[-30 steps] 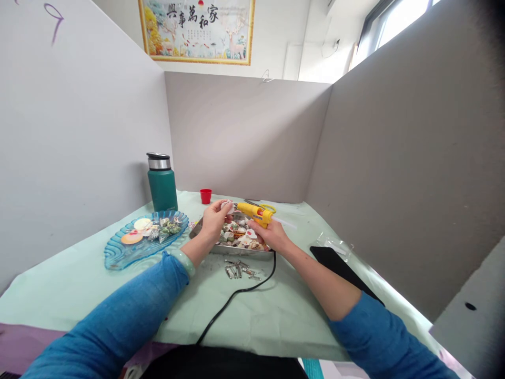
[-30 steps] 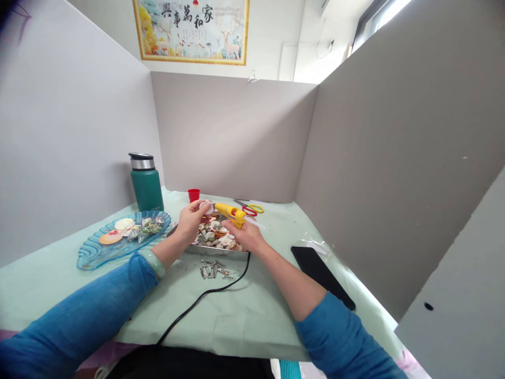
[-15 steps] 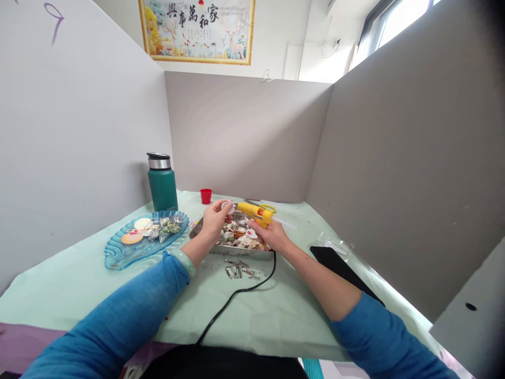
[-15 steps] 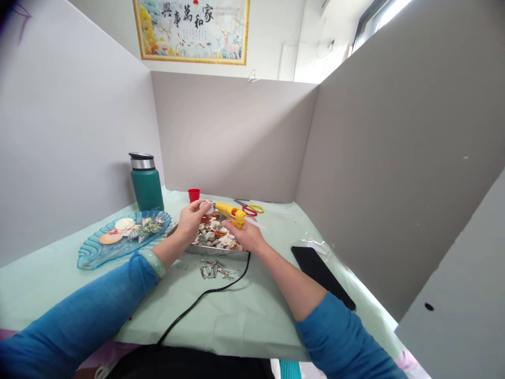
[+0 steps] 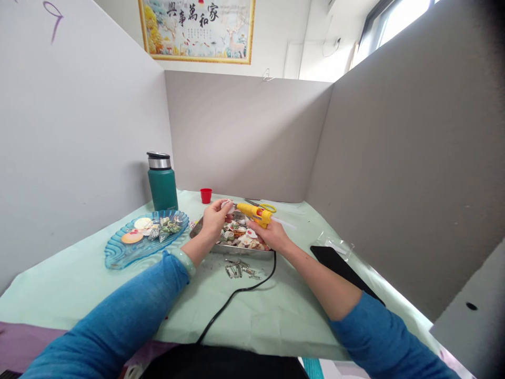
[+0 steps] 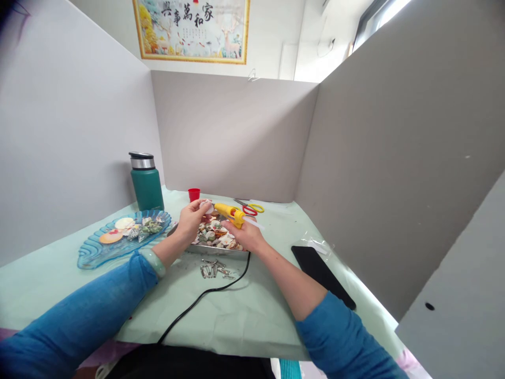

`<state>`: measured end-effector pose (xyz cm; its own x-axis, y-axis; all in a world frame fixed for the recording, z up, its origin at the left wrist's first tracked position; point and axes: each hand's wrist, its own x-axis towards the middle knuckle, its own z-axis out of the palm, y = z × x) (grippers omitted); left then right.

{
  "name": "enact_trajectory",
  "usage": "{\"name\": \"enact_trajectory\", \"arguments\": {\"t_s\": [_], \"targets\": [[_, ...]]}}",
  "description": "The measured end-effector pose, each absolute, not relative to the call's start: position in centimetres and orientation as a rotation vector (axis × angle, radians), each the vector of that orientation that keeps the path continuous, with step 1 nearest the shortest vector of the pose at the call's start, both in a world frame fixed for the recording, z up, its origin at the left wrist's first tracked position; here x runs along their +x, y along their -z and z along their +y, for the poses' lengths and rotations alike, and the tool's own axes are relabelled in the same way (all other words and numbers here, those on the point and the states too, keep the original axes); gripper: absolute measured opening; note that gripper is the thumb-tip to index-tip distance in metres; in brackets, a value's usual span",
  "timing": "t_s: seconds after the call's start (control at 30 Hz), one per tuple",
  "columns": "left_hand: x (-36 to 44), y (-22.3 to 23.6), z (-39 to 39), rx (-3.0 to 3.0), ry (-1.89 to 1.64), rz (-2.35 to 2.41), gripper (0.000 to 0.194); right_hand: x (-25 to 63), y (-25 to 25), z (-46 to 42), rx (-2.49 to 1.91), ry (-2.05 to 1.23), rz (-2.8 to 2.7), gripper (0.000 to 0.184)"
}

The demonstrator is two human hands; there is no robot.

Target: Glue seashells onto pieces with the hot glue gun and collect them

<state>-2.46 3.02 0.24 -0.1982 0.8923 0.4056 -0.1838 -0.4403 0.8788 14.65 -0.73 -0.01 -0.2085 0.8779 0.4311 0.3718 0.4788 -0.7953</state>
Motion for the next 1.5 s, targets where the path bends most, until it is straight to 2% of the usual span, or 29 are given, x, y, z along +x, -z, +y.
{"name": "enact_trajectory", "arguments": {"t_s": [0.97,1.27,1.5], "targets": [[-2.5,-0.2,3.1,1.256,-1.721,0.891,0.032,14.7,0.1,-0.5,-1.059,-0.611,-1.792,0.034],[-2.6,-0.2,3.1,1.241,-1.701,0.867,0.033,15.0,0.7,0.2,-1.069,-0.613,-1.751,0.039],[-1.7,-0.4,1.8,1.315,-1.552,0.746,0.037,15.0,0.5,0.8,-0.994,-0.76,-1.549,0.024]]}}
